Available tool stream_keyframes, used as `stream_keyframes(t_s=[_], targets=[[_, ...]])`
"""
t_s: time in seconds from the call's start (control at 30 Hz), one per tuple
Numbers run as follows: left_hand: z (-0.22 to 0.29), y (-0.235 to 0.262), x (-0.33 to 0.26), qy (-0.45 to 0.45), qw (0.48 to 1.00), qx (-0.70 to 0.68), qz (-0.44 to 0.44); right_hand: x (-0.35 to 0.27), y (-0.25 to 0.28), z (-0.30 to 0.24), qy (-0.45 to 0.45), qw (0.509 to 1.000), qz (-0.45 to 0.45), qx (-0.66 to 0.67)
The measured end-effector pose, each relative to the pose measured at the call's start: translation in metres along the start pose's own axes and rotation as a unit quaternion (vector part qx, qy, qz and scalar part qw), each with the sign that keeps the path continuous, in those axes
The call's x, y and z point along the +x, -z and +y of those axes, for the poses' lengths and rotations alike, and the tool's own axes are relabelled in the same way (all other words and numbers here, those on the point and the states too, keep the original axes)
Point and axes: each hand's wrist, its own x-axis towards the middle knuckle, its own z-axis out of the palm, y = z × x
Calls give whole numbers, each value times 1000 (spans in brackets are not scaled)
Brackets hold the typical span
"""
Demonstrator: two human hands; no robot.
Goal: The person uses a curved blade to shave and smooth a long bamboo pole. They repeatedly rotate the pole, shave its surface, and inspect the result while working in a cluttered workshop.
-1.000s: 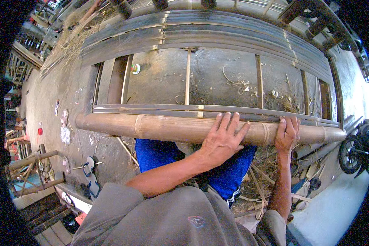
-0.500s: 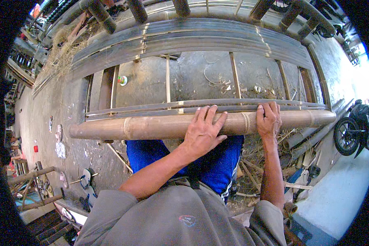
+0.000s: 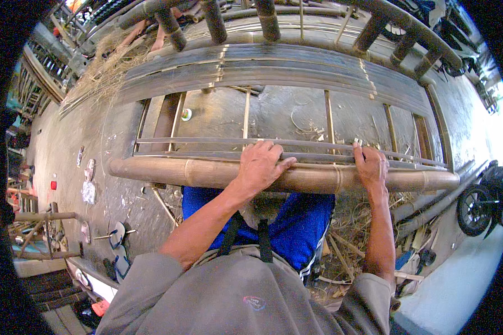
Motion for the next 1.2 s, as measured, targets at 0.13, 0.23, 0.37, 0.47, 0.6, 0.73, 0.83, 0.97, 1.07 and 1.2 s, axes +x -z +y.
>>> stream_keyframes(t_s=[0.13, 0.23, 0.37, 0.47, 0.6, 0.73, 0.83, 0.97, 1.07, 1.2], targets=[[6, 15, 5, -13, 1000, -16, 20, 3, 12, -3, -7, 997, 72, -27], [12, 33, 7, -33, 999, -18, 38, 2, 43, -20, 91, 984, 150, 7], [19, 60, 11, -32, 995, -8, 91, 14, 106, -47, 219, 930, 276, -109], [23, 66, 19, -19, 994, -16, 110, 31, 125, -56, 213, 943, 233, -110], [24, 53, 17, -17, 998, -11, 66, 18, 96, -41, 154, 967, 161, -126], [22, 30, -1, 3, 1000, 10, -22, -10, 52, -19, 104, 987, 96, -75], [17, 22, 3, 3, 999, 9, -38, -11, 44, -13, 95, 987, 119, -47], [1, 38, 8, -82, 990, -1, -116, -28, 61, -16, 54, 990, 102, -80], [-7, 57, 0, -62, 977, 39, -200, -53, 66, -15, 104, 984, 118, -81], [31, 46, 4, -92, 984, 65, -138, -49, 68, 11, 64, 992, 42, -101]])
